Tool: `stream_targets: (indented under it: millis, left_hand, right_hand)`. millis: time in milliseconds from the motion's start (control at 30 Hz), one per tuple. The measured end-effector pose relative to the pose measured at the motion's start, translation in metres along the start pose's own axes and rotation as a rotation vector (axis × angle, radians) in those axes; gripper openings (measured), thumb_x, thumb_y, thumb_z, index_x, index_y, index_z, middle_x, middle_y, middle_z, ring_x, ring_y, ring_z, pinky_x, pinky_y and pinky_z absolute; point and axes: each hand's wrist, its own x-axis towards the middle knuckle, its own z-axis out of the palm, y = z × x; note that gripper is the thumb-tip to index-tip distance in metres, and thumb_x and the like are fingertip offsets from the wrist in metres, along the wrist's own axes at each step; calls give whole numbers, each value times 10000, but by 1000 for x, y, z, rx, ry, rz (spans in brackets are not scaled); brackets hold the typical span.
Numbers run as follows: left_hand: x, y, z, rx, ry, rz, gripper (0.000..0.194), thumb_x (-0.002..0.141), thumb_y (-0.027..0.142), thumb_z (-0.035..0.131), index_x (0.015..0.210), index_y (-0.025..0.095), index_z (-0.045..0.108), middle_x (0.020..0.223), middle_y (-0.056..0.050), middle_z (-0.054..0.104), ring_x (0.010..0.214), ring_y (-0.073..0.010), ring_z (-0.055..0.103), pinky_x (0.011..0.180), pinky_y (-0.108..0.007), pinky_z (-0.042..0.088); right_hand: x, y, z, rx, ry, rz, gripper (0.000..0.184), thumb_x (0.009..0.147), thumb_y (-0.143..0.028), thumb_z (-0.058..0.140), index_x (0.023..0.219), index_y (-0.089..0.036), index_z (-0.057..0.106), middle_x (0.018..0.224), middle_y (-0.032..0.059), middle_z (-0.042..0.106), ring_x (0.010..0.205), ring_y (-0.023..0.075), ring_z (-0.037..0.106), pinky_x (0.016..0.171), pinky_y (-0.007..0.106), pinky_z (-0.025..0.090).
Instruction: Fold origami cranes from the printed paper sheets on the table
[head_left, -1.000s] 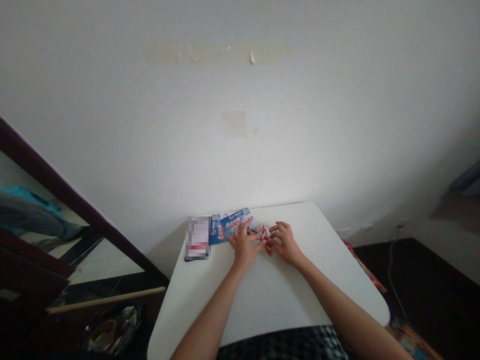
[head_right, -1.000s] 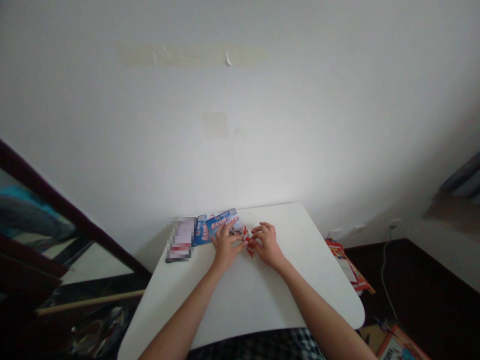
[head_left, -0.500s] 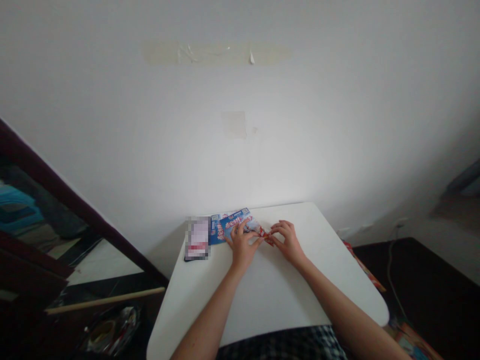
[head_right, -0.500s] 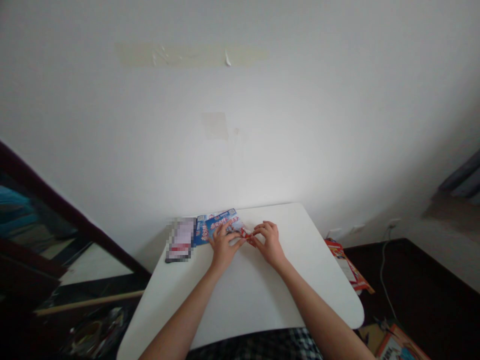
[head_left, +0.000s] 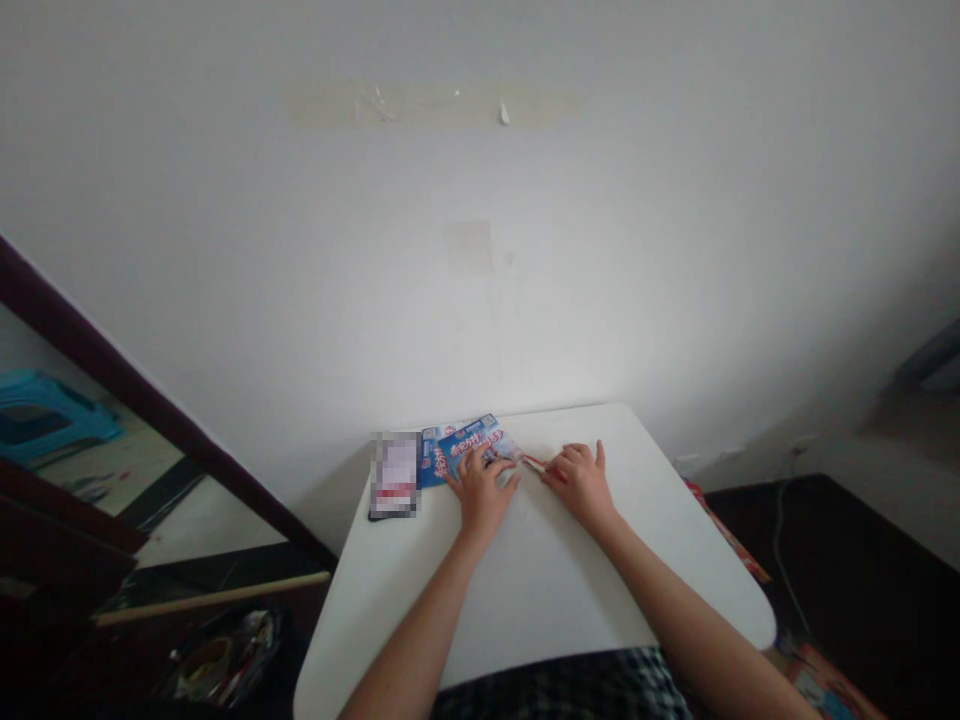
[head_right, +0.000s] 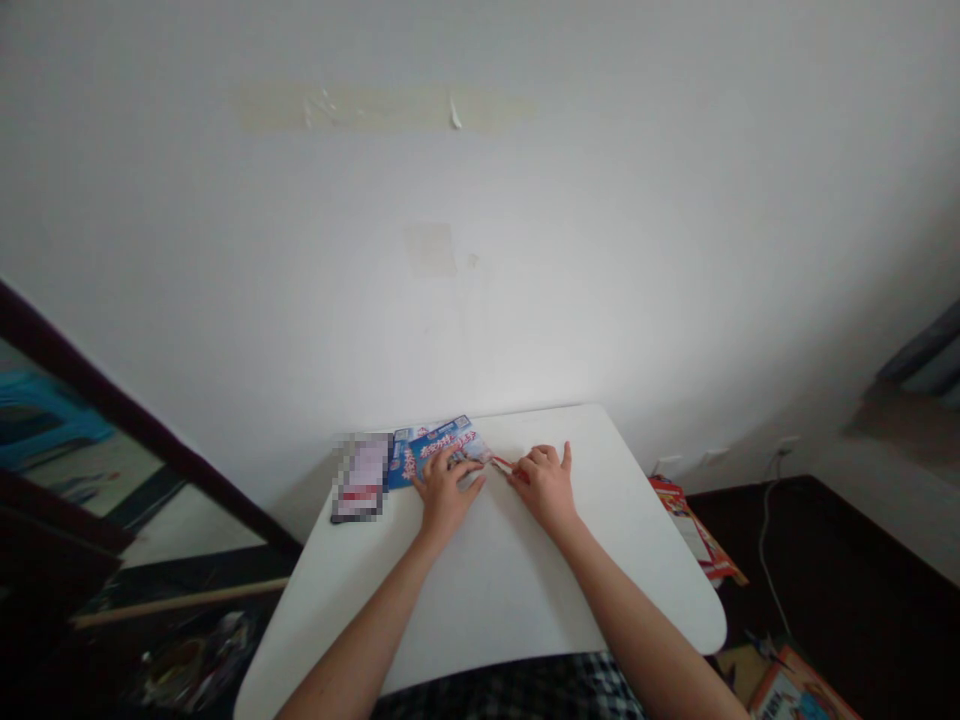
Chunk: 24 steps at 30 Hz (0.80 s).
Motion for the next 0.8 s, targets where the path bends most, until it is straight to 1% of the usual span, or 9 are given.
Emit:
stream_targets:
  millis: [133,333,467,633,800]
  left_hand:
    - [-1,0,1,6,-17,28,148,813,338,753,952,377,785,1435,-25,555,1409,-361,374,1130,-802,116]
    - [-1,1,2,4,-57,50,166,809,357,760,967,402,788,1435,-12,568,1430,-369,347,1127,-818,82]
    - [-2,3,1,7,-78,59,169,807,379,762,971,391,795,1434,-29,571,1425,-366,349,1144,-802,67]
    - [-2,4,0,8,-92,60,179,789,374,780,968,375,795,1422,-46,576,1436,-370,347,1120,-826,42]
    - [-2,5,-1,9,-113,51,221,770,370,791,990,383,788,1431,-34,577,1423,-355,356,1154,-788,30]
  right_hand:
    - [0,-5,-4,14,-5,-5,93,884,-369,691,877,-314,766,922,46,707,1127,305,550,1146,759,87]
    - [-2,-11,-7,65,-51,-42,119,890,-346,669,855,-317,778,911,44,700,1153,294,547,1155,750,78]
    - [-2,-13,-5,106,-83,-59,129,895,-343,655,865,-315,777,929,44,701,1173,290,546,1157,740,100]
    - [-1,-10,-2,154,-107,-33,130,892,-335,651,874,-323,780,917,44,706,1192,289,543,1149,724,146]
    - [0,-8,-1,191,-111,-14,150,899,-293,622,906,-321,769,938,42,735,1193,292,548,1138,739,124]
